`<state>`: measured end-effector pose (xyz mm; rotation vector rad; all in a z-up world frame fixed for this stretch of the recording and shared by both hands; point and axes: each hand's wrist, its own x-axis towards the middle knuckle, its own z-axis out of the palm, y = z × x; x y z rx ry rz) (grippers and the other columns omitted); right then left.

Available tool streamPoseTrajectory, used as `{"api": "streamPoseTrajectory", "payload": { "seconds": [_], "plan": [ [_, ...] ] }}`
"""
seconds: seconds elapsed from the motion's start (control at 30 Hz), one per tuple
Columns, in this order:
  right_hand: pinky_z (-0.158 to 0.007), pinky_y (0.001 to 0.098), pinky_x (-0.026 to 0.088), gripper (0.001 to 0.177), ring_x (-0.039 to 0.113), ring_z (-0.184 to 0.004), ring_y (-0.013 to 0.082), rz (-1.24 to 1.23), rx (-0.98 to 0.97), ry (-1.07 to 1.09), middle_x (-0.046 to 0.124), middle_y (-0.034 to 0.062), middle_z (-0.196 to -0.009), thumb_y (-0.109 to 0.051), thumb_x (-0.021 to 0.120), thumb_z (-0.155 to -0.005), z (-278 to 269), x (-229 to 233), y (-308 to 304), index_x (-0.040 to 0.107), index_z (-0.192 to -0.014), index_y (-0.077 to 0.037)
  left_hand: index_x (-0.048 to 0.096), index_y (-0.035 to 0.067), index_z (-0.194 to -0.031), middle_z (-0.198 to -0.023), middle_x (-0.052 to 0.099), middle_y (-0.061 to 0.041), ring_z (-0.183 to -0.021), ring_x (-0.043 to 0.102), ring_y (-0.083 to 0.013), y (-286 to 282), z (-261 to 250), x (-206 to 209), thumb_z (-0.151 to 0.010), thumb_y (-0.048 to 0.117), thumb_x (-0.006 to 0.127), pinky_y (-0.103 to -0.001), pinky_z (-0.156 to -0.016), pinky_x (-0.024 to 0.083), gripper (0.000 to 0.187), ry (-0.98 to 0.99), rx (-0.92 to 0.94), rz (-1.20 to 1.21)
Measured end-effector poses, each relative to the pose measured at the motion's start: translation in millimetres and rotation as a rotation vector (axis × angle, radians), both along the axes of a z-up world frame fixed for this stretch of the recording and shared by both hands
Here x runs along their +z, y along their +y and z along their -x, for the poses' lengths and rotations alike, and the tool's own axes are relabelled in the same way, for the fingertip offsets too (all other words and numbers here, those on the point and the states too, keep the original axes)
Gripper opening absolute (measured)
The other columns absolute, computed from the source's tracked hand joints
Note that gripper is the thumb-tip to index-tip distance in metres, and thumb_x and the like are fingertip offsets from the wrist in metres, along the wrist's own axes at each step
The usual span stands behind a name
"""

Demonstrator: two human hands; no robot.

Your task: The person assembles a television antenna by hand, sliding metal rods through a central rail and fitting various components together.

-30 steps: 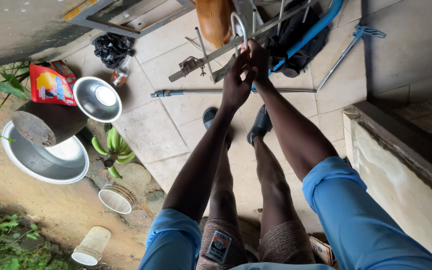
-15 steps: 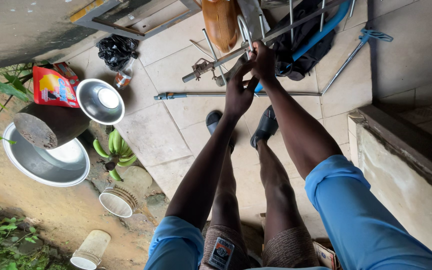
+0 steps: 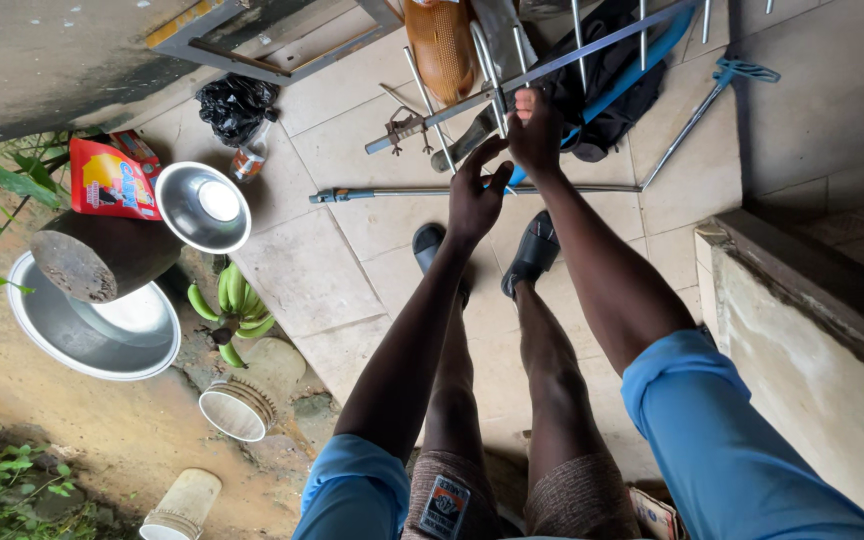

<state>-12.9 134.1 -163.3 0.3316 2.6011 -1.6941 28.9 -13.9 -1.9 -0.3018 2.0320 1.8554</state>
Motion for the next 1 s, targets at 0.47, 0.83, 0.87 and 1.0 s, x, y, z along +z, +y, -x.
{"api": "streamPoseTrajectory", "payload": {
  "seconds": [0.47, 0.83, 0.87, 1.0],
  "plan": [
    [-0.074, 0.0322, 0.059, 0.028, 0.074, -0.1, 0.0224, 0.047, -0.036, -0.149, 0.072, 0.0113, -0.114, 0.0, 0.069, -0.093, -92, 239, -23, 0.064, -0.12, -0.003, 0.058, 0.0, -0.141, -0.14, 0.066, -0.017, -0.129, 0.064, -0.0245, -3, -45, 98, -0.1, 0.008, 0.066, -0.035, -0.099, 0.057, 0.043, 0.021, 0.083, -0.083],
    [-0.078, 0.032, 0.058, 0.027, 0.072, -0.101, 0.0215, 0.004, 0.019, -0.017, 0.071, 0.0115, -0.114, 0.0, 0.069, -0.093, -112, 453, -1, 0.064, -0.12, -0.002, 0.061, 0.003, -0.14, -0.135, 0.07, -0.015, -0.124, 0.067, -0.0234, -7, -68, 273, -0.1, 0.012, 0.067, -0.036, -0.094, 0.059, 0.042, 0.078, 0.049, -0.002],
    [-0.079, 0.0319, 0.058, 0.027, 0.072, -0.099, 0.0208, 0.005, 0.003, -0.022, 0.071, 0.0111, -0.113, 0.0, 0.069, -0.094, -114, 467, 3, 0.064, -0.12, -0.002, 0.061, 0.002, -0.14, -0.135, 0.07, -0.016, -0.123, 0.068, -0.0243, -7, -70, 291, -0.099, 0.011, 0.067, -0.036, -0.095, 0.059, 0.042, 0.121, 0.033, 0.04],
    [-0.079, 0.0316, 0.058, 0.024, 0.073, -0.098, 0.0187, 0.05, -0.006, 0.067, 0.07, 0.0103, -0.115, 0.0, 0.066, -0.096, -116, 524, 21, 0.065, -0.12, -0.003, 0.06, 0.003, -0.138, -0.133, 0.07, -0.016, -0.117, 0.072, -0.0269, 4, -76, 365, -0.097, 0.01, 0.066, -0.037, -0.093, 0.06, 0.042, 0.24, 0.001, 0.095]
  ]
}}
